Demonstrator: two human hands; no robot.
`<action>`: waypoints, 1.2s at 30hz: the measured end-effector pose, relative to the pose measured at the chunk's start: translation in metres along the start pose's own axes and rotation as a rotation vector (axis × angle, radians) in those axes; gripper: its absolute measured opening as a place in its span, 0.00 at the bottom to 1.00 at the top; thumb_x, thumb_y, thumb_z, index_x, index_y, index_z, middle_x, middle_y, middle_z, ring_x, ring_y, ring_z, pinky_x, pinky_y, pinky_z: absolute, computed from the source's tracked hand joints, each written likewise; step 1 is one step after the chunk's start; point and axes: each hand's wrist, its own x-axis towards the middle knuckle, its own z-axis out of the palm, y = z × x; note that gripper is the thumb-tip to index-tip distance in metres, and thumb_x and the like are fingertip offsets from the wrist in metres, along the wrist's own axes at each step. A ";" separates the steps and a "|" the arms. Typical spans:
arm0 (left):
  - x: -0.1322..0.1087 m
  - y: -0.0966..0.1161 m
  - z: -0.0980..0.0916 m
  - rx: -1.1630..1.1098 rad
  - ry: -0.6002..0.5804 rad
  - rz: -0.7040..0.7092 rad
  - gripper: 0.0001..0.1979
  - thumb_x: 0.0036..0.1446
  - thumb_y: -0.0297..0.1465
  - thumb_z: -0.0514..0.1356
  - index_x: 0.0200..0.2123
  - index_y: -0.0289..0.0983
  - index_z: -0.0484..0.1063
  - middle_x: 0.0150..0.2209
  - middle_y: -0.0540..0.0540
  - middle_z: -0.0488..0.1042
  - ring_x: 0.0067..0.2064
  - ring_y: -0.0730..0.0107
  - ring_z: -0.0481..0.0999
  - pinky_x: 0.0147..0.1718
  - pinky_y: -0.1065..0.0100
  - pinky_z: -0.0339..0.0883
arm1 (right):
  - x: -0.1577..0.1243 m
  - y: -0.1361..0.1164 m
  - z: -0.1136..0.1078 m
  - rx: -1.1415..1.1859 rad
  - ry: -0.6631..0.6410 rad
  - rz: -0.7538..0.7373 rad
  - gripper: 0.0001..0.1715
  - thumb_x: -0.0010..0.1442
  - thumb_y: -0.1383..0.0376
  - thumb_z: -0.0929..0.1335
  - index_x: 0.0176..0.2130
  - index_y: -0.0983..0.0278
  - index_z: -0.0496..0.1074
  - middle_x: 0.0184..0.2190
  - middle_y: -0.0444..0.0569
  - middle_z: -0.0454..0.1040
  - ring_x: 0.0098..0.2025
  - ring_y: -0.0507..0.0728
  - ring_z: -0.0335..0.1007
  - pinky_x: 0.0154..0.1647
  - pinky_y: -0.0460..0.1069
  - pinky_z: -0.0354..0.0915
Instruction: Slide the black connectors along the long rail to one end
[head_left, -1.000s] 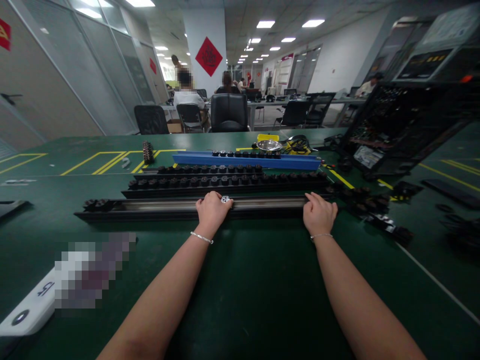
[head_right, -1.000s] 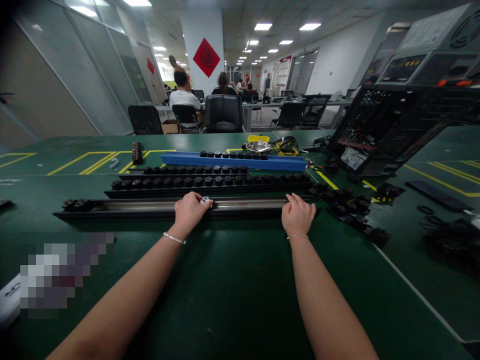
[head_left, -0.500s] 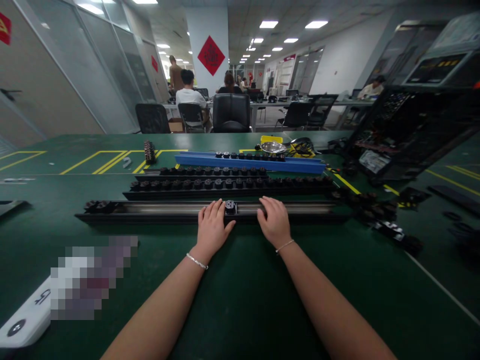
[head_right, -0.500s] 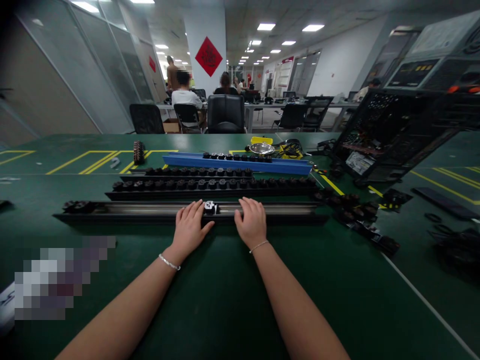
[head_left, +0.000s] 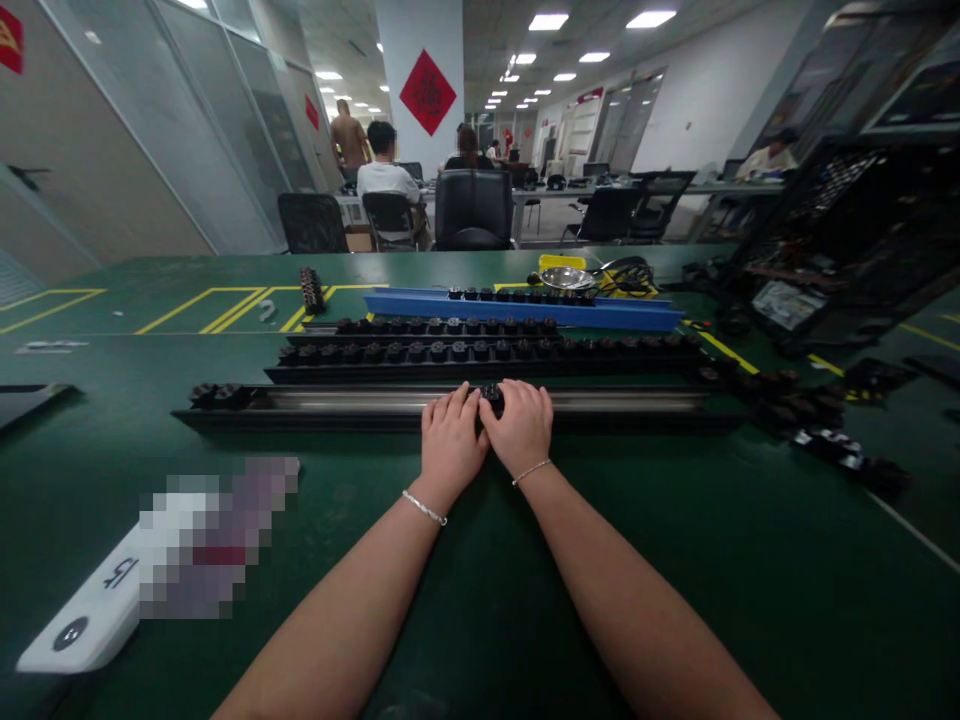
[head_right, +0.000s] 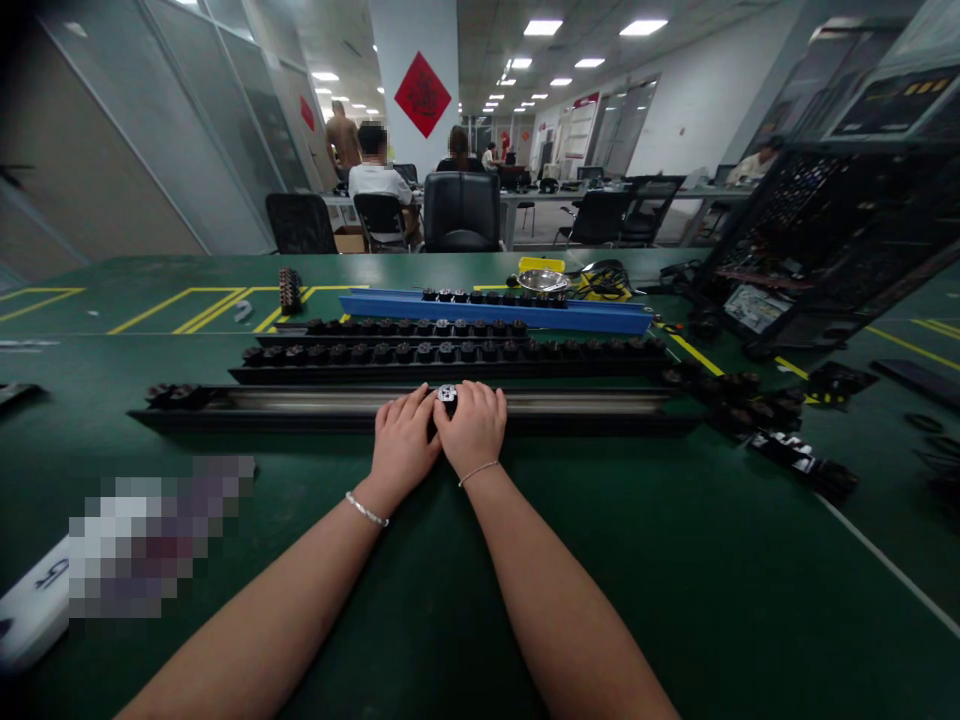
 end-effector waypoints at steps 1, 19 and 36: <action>0.000 0.000 0.001 -0.004 0.009 -0.007 0.21 0.59 0.36 0.51 0.55 0.37 0.66 0.58 0.42 0.66 0.57 0.57 0.65 0.56 0.54 0.54 | 0.000 0.000 0.001 -0.005 0.006 -0.003 0.19 0.58 0.58 0.63 0.43 0.66 0.72 0.47 0.54 0.74 0.52 0.61 0.64 0.61 0.58 0.46; -0.001 0.003 0.004 -0.023 0.046 -0.026 0.20 0.58 0.37 0.53 0.53 0.41 0.67 0.59 0.42 0.65 0.57 0.56 0.64 0.56 0.53 0.54 | 0.001 0.005 0.001 -0.069 0.040 0.006 0.18 0.57 0.58 0.63 0.43 0.66 0.71 0.45 0.56 0.74 0.51 0.62 0.64 0.61 0.61 0.44; 0.000 0.006 0.005 -0.011 0.042 -0.051 0.21 0.57 0.39 0.54 0.52 0.39 0.68 0.59 0.41 0.65 0.56 0.53 0.64 0.56 0.52 0.51 | 0.003 0.011 0.000 -0.088 0.059 0.013 0.19 0.56 0.58 0.62 0.42 0.66 0.71 0.44 0.56 0.75 0.50 0.62 0.64 0.60 0.62 0.43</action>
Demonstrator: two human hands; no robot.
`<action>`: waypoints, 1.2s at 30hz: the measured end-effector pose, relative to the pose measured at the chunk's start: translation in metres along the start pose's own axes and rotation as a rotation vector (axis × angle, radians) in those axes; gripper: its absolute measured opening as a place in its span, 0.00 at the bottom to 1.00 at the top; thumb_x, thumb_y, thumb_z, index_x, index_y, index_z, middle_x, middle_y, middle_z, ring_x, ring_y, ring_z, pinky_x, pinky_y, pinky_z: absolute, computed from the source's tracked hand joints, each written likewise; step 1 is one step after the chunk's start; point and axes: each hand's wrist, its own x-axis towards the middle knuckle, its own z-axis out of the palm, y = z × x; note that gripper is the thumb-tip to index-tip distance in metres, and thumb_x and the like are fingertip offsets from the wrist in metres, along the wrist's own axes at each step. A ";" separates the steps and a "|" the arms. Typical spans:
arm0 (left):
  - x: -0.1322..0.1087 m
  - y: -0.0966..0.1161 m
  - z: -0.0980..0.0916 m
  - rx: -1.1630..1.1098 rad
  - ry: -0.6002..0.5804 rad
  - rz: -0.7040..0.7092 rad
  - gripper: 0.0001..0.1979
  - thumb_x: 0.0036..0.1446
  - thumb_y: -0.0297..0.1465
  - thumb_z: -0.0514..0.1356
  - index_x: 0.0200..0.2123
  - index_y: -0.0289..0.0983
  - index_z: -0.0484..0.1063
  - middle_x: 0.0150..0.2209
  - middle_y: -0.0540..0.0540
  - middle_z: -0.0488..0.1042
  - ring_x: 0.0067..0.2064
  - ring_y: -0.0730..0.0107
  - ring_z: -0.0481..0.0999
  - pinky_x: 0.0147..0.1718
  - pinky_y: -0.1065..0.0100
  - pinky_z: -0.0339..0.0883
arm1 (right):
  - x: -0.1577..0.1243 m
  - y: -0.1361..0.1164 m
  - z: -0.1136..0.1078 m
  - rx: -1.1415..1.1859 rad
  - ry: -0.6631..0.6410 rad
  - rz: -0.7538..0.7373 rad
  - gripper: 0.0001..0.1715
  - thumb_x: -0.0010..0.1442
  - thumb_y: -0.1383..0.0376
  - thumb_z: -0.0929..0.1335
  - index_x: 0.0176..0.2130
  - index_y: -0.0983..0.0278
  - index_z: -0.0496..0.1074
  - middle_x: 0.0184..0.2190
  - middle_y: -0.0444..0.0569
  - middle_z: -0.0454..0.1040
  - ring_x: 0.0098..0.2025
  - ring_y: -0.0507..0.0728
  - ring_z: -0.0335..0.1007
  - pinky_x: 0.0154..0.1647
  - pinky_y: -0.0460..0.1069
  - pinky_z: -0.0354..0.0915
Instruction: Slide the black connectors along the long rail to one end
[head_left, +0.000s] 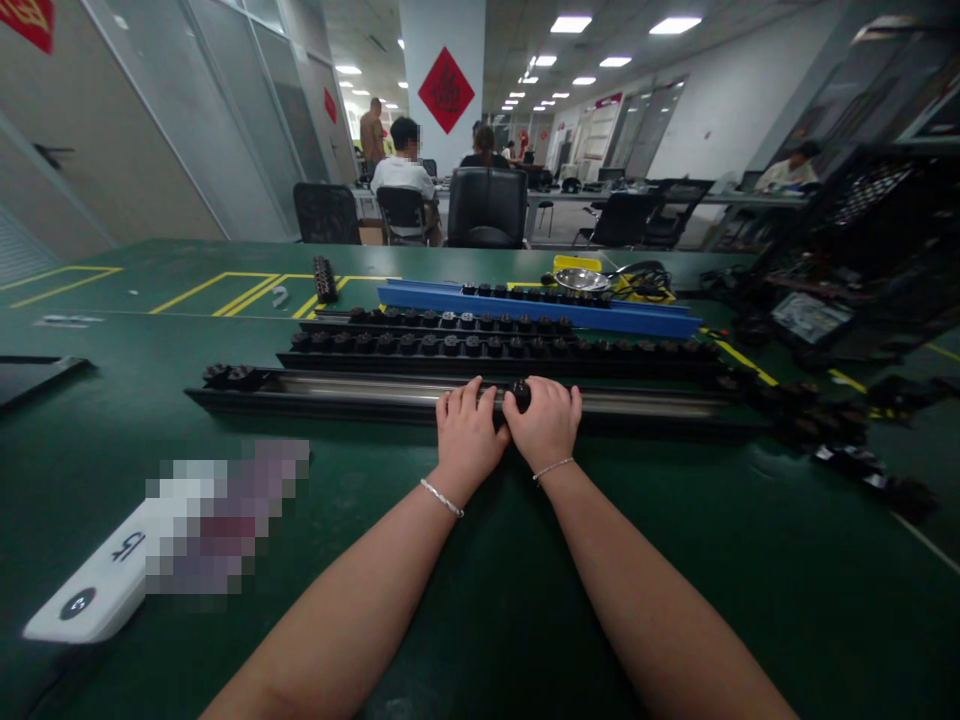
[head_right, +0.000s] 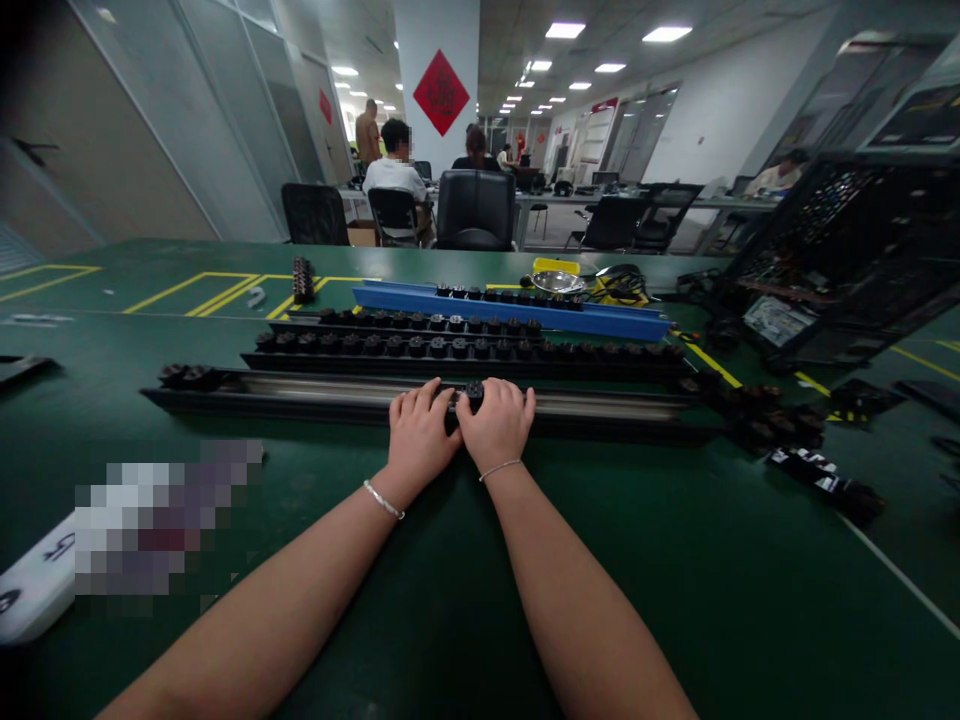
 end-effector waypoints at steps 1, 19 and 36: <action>0.000 0.000 0.000 0.004 -0.001 0.001 0.21 0.57 0.39 0.54 0.52 0.39 0.68 0.59 0.41 0.65 0.56 0.53 0.64 0.56 0.52 0.51 | 0.000 0.001 0.000 0.000 0.001 0.000 0.19 0.56 0.58 0.62 0.42 0.66 0.71 0.45 0.56 0.75 0.50 0.62 0.64 0.60 0.62 0.43; 0.001 0.000 0.000 0.002 -0.034 0.001 0.20 0.53 0.39 0.57 0.49 0.40 0.69 0.59 0.40 0.63 0.57 0.52 0.62 0.57 0.49 0.50 | 0.001 0.001 0.000 0.048 -0.001 0.017 0.17 0.55 0.60 0.62 0.42 0.66 0.71 0.42 0.55 0.75 0.48 0.62 0.65 0.60 0.61 0.45; 0.002 0.001 0.003 0.028 -0.031 0.006 0.14 0.53 0.39 0.57 0.40 0.37 0.72 0.59 0.38 0.63 0.58 0.51 0.61 0.57 0.49 0.49 | -0.003 0.004 0.007 0.005 0.070 -0.003 0.18 0.56 0.59 0.61 0.43 0.66 0.71 0.46 0.57 0.73 0.54 0.64 0.60 0.62 0.67 0.37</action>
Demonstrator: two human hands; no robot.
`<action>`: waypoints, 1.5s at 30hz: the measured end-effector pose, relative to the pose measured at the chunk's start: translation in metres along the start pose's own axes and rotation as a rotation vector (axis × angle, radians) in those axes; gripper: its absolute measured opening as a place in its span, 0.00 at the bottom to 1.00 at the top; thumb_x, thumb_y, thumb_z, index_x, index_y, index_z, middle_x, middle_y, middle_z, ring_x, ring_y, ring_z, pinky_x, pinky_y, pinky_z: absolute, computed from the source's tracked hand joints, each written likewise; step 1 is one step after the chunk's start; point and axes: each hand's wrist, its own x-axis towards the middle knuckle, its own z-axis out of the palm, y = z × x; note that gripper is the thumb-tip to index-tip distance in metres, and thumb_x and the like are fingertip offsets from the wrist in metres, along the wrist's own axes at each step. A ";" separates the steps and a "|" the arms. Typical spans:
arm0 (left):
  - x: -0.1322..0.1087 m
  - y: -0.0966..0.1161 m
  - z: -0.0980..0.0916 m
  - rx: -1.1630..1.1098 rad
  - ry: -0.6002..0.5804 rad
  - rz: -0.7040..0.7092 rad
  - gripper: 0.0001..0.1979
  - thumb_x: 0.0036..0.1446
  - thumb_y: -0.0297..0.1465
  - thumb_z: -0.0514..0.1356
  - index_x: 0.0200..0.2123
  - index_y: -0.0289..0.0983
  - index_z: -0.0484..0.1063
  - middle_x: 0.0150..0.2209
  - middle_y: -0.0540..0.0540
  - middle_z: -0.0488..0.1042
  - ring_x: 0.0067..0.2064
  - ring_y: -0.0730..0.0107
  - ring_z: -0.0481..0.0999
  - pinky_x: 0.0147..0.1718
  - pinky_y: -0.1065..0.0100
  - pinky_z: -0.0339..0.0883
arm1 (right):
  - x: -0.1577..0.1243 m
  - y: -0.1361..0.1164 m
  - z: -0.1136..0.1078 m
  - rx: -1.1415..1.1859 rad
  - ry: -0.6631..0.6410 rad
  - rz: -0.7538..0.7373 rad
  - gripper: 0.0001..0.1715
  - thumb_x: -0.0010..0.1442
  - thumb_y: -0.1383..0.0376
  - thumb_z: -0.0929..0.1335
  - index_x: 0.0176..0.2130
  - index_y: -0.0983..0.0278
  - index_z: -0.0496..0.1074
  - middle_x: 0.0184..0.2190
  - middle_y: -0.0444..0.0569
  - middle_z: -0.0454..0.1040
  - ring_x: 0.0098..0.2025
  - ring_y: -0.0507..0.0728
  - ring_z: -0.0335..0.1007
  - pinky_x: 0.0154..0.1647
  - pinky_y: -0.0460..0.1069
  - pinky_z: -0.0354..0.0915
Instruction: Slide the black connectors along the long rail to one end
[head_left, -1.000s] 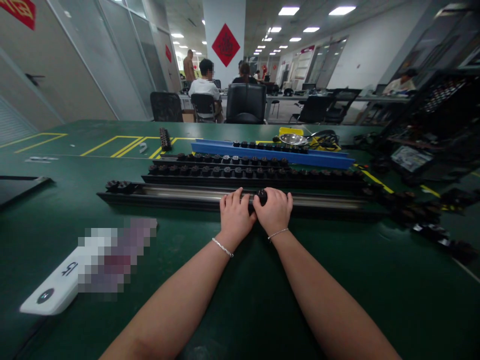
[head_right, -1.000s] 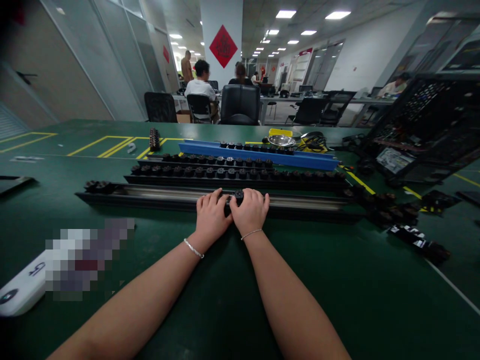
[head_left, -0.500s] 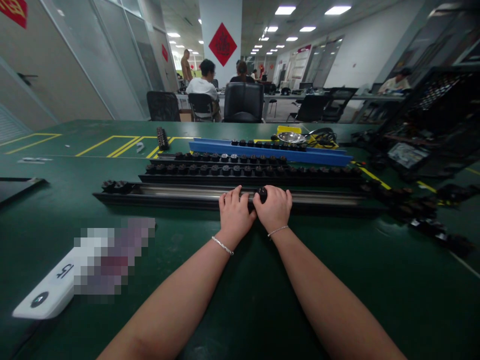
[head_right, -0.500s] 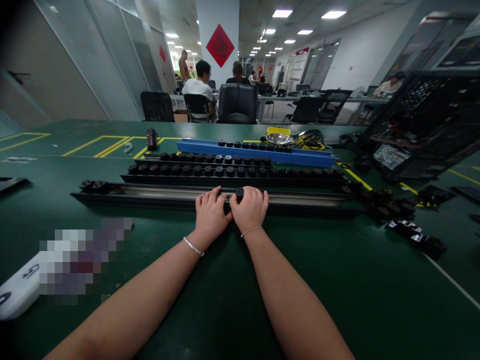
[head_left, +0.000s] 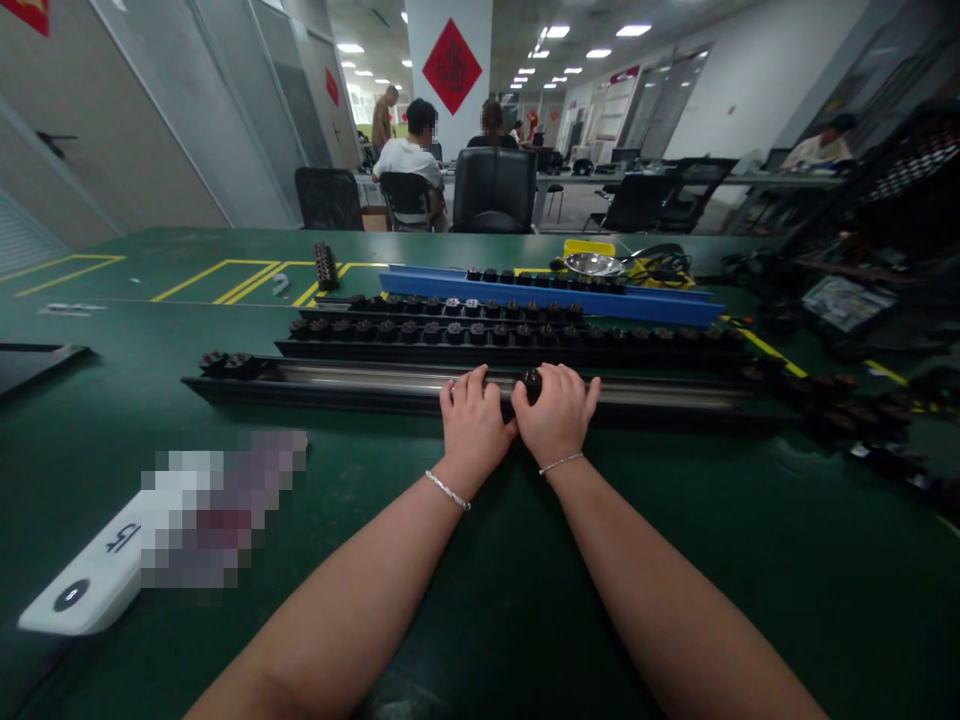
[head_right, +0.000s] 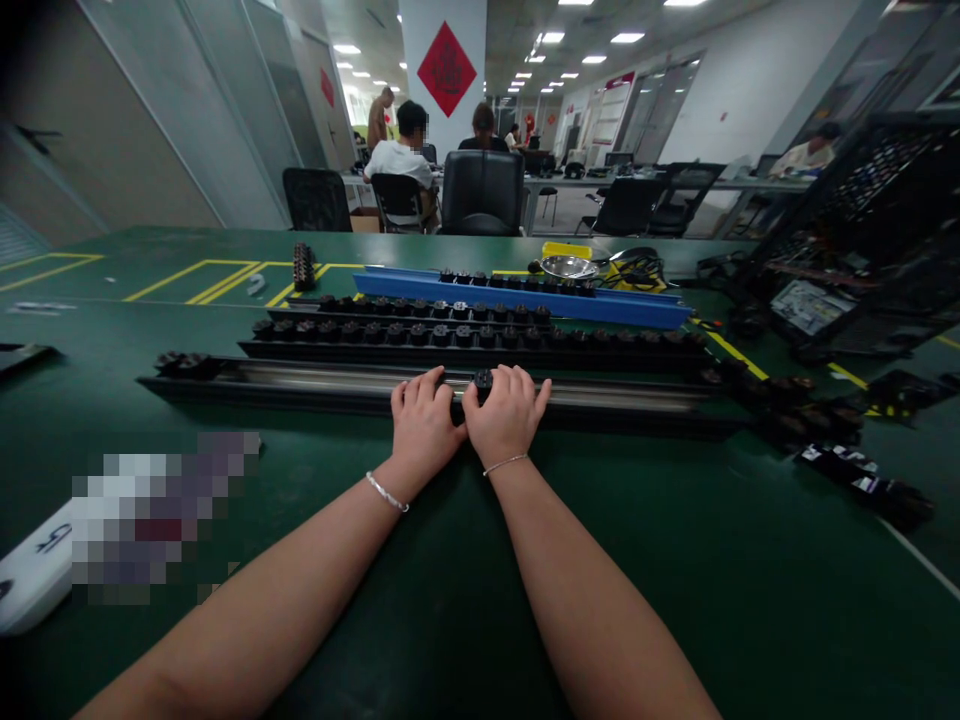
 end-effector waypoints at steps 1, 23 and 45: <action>0.000 0.000 0.000 0.002 0.000 0.001 0.14 0.53 0.39 0.57 0.40 0.37 0.72 0.59 0.38 0.63 0.58 0.51 0.61 0.58 0.49 0.49 | 0.000 0.000 -0.001 -0.003 0.001 0.001 0.18 0.56 0.59 0.61 0.42 0.66 0.71 0.46 0.57 0.73 0.55 0.64 0.60 0.61 0.68 0.36; -0.003 -0.002 -0.002 -0.018 -0.018 0.022 0.18 0.51 0.36 0.59 0.45 0.36 0.68 0.60 0.38 0.62 0.59 0.52 0.59 0.60 0.50 0.46 | 0.004 0.012 -0.010 -0.007 -0.013 0.096 0.17 0.54 0.61 0.62 0.41 0.65 0.71 0.44 0.54 0.74 0.49 0.61 0.64 0.62 0.64 0.40; -0.002 -0.002 -0.001 -0.009 0.005 0.025 0.15 0.53 0.36 0.57 0.42 0.36 0.69 0.60 0.38 0.63 0.59 0.53 0.61 0.59 0.51 0.48 | 0.013 0.040 -0.029 -0.044 -0.122 0.032 0.19 0.56 0.58 0.62 0.43 0.66 0.70 0.44 0.55 0.74 0.49 0.62 0.64 0.50 0.55 0.56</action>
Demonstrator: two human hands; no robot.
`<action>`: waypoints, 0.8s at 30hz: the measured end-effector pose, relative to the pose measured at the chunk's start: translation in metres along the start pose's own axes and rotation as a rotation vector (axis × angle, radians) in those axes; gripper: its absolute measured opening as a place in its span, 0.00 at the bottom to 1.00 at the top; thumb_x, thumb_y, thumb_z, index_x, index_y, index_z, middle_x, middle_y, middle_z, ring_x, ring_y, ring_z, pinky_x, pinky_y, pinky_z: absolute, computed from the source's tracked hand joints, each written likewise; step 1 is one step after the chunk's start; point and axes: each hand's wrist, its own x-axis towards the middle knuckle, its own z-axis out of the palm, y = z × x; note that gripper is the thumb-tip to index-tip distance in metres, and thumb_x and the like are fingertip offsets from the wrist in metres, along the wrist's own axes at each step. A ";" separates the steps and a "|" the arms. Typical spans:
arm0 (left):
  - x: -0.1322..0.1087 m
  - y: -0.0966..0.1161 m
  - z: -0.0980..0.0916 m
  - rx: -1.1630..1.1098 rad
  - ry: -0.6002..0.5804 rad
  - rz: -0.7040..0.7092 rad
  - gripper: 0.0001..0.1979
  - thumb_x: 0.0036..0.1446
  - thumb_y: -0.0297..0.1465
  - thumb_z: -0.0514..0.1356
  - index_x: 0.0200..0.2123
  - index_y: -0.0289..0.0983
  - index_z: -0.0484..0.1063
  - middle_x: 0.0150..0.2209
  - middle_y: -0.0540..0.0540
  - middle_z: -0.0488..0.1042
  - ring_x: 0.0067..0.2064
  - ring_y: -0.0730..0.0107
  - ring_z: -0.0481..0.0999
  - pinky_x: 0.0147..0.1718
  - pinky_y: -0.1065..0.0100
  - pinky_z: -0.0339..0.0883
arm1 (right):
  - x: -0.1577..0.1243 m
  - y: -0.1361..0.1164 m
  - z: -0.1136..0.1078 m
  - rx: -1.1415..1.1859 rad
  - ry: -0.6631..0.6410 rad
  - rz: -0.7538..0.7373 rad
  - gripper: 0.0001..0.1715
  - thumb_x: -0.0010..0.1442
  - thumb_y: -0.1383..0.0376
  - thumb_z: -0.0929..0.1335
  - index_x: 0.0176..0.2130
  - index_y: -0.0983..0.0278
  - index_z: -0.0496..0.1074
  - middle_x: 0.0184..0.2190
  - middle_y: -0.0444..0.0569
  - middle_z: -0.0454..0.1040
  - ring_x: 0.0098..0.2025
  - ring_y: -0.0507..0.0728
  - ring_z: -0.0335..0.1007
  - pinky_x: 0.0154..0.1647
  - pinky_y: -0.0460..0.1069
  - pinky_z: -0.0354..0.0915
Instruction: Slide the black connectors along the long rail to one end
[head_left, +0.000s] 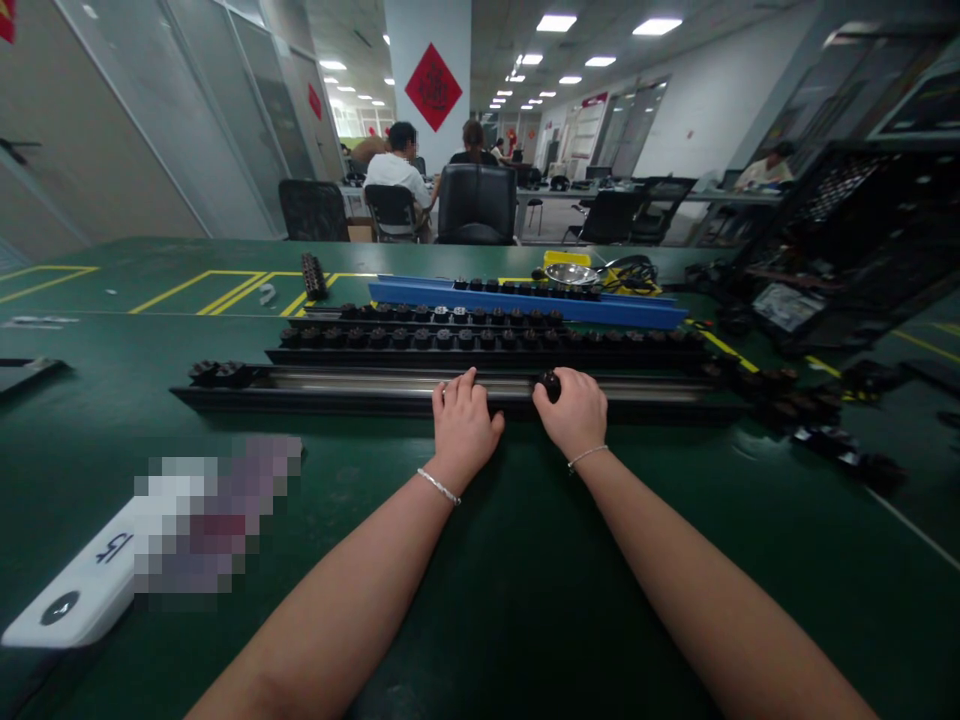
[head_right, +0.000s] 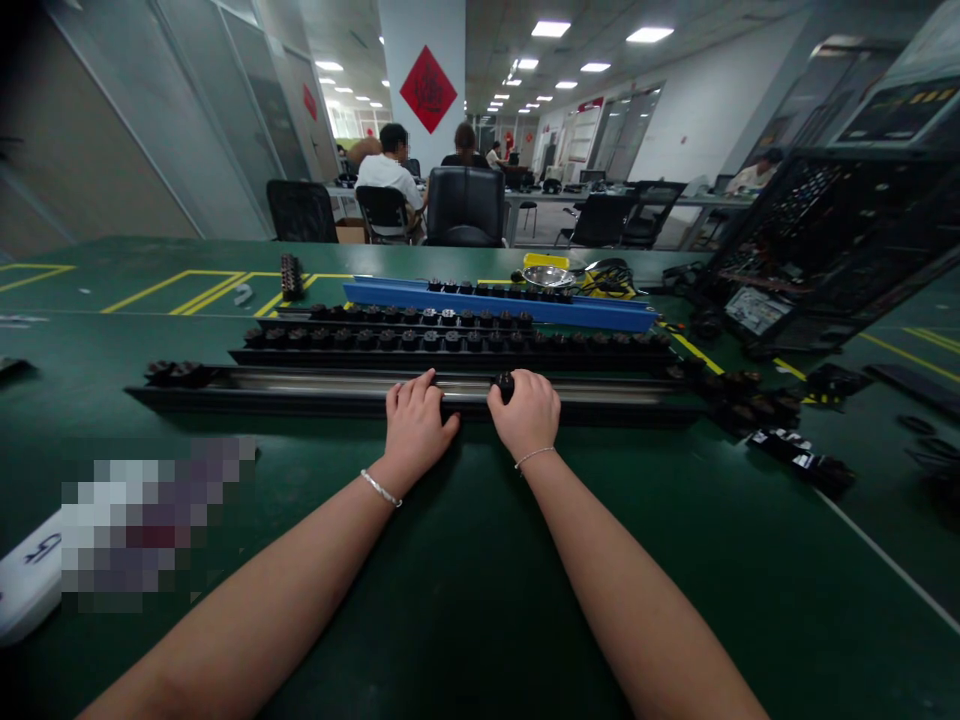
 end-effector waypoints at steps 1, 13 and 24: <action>0.000 0.000 0.000 0.000 0.000 -0.001 0.14 0.53 0.36 0.57 0.42 0.36 0.69 0.60 0.38 0.63 0.59 0.53 0.61 0.59 0.51 0.48 | 0.000 0.002 0.000 0.000 0.011 0.002 0.19 0.56 0.58 0.62 0.43 0.66 0.70 0.44 0.55 0.74 0.49 0.62 0.64 0.50 0.55 0.56; 0.000 0.001 0.000 -0.002 0.009 -0.013 0.14 0.52 0.36 0.57 0.41 0.37 0.69 0.59 0.39 0.63 0.58 0.53 0.61 0.59 0.51 0.49 | -0.002 0.011 0.004 0.001 0.099 0.028 0.18 0.55 0.58 0.63 0.42 0.66 0.70 0.44 0.56 0.74 0.49 0.62 0.65 0.58 0.59 0.50; 0.001 0.002 -0.002 0.006 -0.024 -0.027 0.14 0.52 0.36 0.57 0.42 0.38 0.69 0.60 0.40 0.62 0.59 0.53 0.60 0.59 0.50 0.48 | -0.001 0.018 0.000 0.004 0.109 0.078 0.18 0.54 0.59 0.62 0.42 0.66 0.70 0.43 0.55 0.74 0.49 0.61 0.65 0.60 0.60 0.48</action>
